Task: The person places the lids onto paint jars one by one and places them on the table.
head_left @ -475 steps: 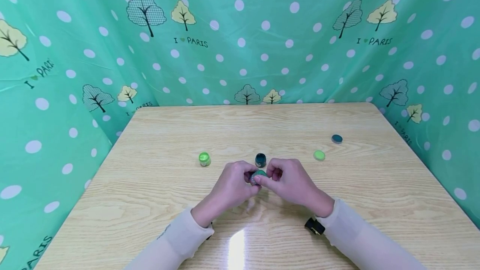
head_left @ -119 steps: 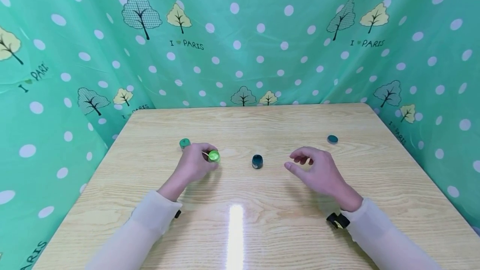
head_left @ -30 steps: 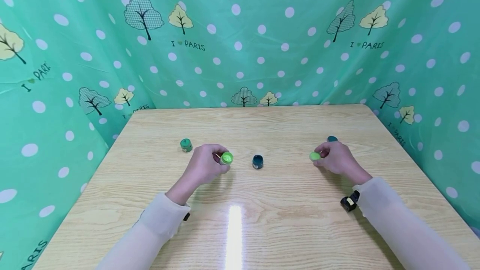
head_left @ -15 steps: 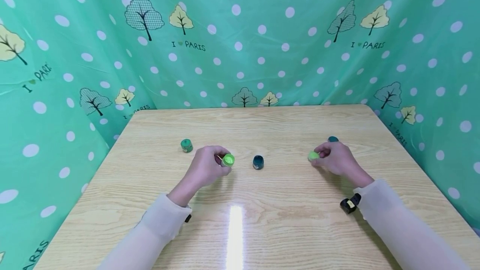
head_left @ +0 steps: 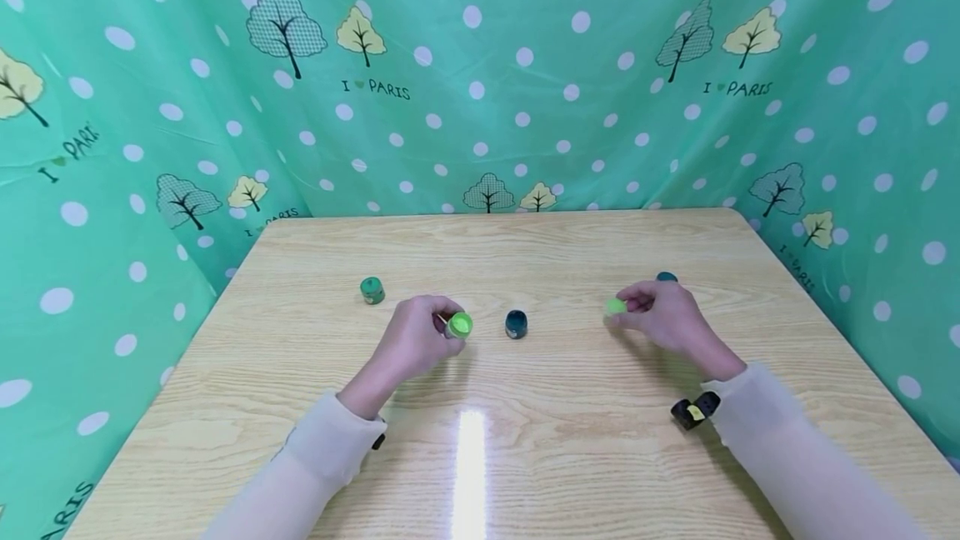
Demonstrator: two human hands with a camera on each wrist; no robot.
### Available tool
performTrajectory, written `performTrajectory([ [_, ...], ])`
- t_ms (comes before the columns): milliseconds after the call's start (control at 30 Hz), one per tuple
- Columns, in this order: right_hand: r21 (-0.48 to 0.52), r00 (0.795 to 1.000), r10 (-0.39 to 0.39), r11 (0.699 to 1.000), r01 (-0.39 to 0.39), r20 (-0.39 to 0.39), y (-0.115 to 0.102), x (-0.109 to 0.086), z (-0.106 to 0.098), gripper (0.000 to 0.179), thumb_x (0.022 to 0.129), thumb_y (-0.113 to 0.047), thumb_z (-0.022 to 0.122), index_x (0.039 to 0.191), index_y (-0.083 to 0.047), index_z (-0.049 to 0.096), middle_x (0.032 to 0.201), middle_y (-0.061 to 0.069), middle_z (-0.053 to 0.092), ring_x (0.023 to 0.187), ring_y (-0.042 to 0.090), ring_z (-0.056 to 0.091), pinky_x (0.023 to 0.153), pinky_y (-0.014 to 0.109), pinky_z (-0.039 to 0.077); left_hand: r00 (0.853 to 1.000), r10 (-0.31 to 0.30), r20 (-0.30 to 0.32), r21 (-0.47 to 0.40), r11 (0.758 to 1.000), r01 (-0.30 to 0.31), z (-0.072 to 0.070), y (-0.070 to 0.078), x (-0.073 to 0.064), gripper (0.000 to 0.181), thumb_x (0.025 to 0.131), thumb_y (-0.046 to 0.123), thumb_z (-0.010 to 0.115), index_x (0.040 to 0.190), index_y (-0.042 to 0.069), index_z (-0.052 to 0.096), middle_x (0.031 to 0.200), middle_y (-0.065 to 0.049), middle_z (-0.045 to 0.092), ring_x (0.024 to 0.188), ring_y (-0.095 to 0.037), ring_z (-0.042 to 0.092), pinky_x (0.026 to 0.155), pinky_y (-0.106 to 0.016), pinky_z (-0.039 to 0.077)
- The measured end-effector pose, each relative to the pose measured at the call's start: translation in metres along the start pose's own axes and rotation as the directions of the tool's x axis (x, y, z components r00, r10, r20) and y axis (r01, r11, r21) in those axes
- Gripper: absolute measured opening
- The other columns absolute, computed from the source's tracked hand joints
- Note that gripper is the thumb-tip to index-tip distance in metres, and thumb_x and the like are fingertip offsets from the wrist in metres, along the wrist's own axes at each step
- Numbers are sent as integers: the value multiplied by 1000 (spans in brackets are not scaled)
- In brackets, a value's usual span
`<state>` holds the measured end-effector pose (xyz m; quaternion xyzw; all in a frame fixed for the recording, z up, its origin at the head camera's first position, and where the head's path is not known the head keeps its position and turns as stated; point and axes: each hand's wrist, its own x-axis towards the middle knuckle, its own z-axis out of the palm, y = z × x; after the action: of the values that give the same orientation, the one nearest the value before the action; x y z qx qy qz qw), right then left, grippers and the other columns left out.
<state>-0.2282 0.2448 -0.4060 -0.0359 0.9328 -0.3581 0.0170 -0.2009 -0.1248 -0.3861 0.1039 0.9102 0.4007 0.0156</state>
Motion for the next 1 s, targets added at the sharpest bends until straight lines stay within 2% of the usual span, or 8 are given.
performTrajectory([
  [467,63,998,-63,996,62,7,-25,-6,5,38,88,-19,83,120,-1,71,101,10,68,90,24,61,69,27,52,1000,17,-3,-13,1000,-17,5,3,-1,28,76,-2,86,101,7,77,85,1,68,77,-15,61,70,-29,55],
  [1000,111,996,-90,990,90,-2,-37,-8,15,34,86,-18,84,116,-4,73,98,8,68,89,24,61,68,27,51,999,43,0,-7,999,-43,10,8,-3,29,76,-2,87,101,6,77,87,1,68,77,-15,60,69,-29,55],
])
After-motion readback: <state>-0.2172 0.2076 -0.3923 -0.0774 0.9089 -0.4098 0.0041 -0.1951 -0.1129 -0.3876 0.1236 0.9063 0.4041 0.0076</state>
